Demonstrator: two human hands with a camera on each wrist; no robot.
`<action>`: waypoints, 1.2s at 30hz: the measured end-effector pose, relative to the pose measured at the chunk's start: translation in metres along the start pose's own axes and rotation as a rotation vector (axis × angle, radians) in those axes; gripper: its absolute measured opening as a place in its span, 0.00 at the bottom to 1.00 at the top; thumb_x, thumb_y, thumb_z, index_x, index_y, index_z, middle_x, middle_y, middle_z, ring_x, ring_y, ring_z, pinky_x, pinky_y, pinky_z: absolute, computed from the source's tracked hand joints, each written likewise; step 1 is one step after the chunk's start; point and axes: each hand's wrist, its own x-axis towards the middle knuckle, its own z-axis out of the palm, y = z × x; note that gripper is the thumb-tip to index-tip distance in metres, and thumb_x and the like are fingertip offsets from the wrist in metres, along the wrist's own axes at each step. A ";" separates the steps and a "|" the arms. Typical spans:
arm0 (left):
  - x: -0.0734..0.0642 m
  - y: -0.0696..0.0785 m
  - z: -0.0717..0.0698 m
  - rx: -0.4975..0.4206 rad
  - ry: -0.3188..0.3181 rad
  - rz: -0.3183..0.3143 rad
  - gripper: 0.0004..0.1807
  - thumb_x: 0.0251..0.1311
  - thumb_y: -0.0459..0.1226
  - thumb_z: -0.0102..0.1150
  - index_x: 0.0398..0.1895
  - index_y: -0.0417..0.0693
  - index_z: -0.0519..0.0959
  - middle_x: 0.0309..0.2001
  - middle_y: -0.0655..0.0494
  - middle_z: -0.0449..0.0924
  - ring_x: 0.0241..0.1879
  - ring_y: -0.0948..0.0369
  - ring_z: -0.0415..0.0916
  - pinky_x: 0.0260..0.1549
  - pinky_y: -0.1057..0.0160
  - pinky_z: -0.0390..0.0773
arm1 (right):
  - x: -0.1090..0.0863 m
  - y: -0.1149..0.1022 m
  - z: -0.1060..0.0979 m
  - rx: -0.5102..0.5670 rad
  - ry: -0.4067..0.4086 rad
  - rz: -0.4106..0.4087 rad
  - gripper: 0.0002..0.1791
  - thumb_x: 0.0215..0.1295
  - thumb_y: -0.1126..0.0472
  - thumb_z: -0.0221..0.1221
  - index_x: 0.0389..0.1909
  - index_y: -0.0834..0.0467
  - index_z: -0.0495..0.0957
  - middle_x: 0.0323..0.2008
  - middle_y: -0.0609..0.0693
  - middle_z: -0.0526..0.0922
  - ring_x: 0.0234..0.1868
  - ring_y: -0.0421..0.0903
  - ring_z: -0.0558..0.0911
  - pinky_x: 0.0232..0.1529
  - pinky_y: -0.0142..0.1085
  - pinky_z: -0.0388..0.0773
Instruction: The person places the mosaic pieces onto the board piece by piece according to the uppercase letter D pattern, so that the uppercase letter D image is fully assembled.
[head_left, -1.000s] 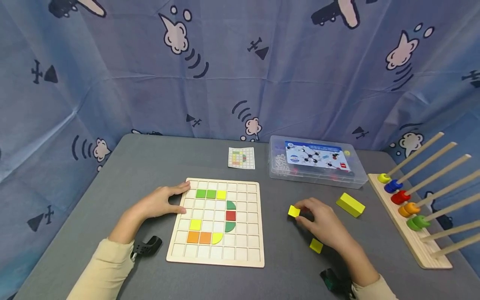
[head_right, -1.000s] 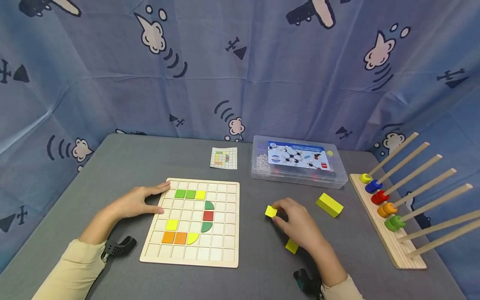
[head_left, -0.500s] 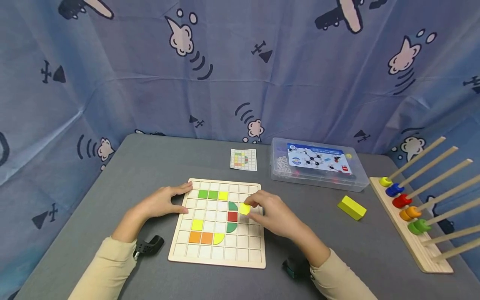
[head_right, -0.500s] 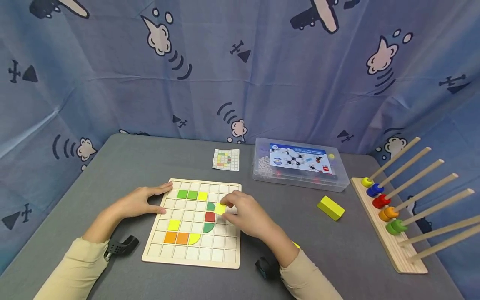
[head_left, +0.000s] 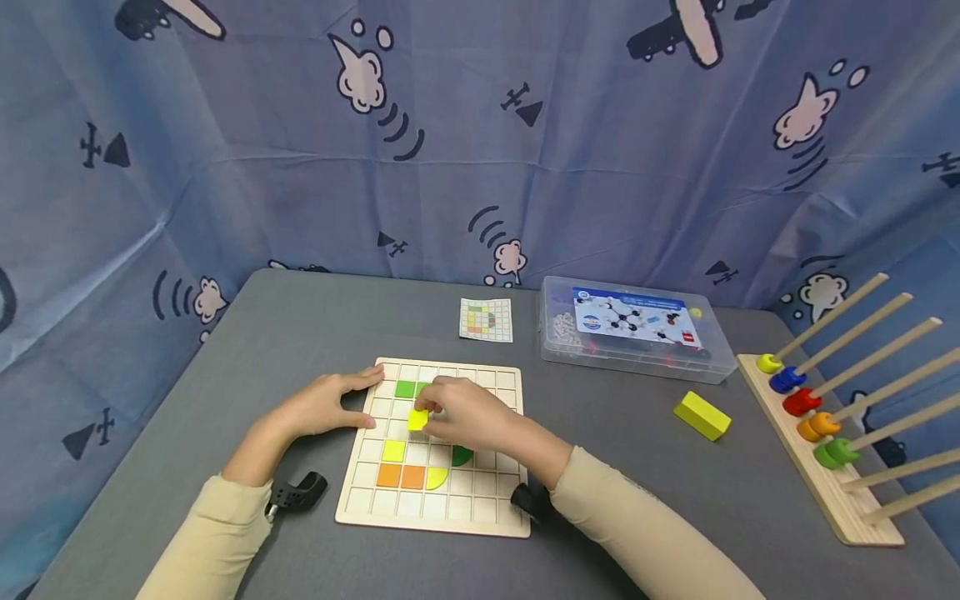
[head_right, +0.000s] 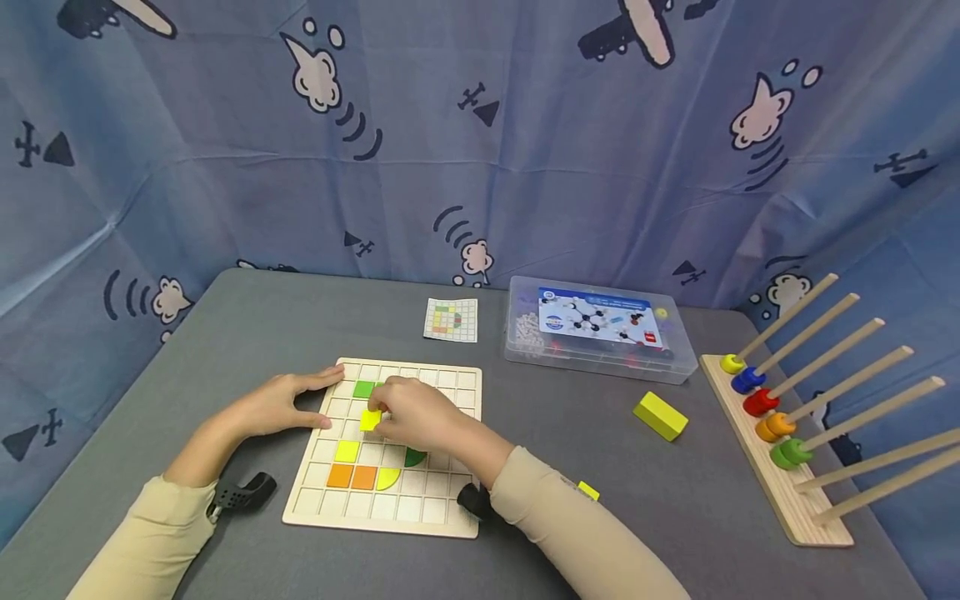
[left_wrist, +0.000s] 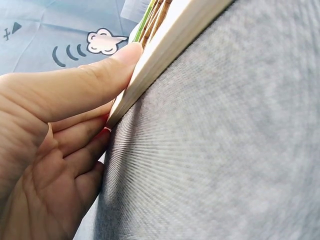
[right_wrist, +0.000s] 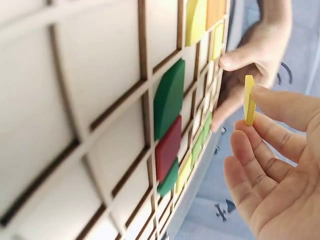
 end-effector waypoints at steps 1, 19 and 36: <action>0.000 0.000 0.000 -0.002 0.004 0.003 0.44 0.51 0.53 0.66 0.70 0.46 0.62 0.73 0.52 0.55 0.71 0.44 0.51 0.64 0.41 0.59 | 0.004 -0.001 0.001 -0.012 -0.015 -0.001 0.12 0.59 0.60 0.64 0.45 0.57 0.82 0.40 0.48 0.82 0.40 0.40 0.79 0.42 0.29 0.77; 0.001 -0.003 0.002 0.013 0.010 0.025 0.45 0.50 0.53 0.67 0.71 0.47 0.62 0.72 0.53 0.55 0.71 0.45 0.51 0.64 0.42 0.60 | 0.034 -0.009 0.023 -0.156 -0.132 -0.021 0.13 0.60 0.58 0.64 0.46 0.55 0.83 0.40 0.46 0.82 0.38 0.36 0.77 0.41 0.26 0.76; -0.001 0.001 0.001 0.007 0.014 0.017 0.44 0.52 0.52 0.66 0.70 0.44 0.62 0.72 0.48 0.56 0.70 0.42 0.53 0.63 0.40 0.61 | -0.002 0.014 0.005 0.107 -0.066 -0.013 0.22 0.61 0.58 0.63 0.56 0.59 0.77 0.50 0.49 0.81 0.50 0.43 0.80 0.52 0.35 0.76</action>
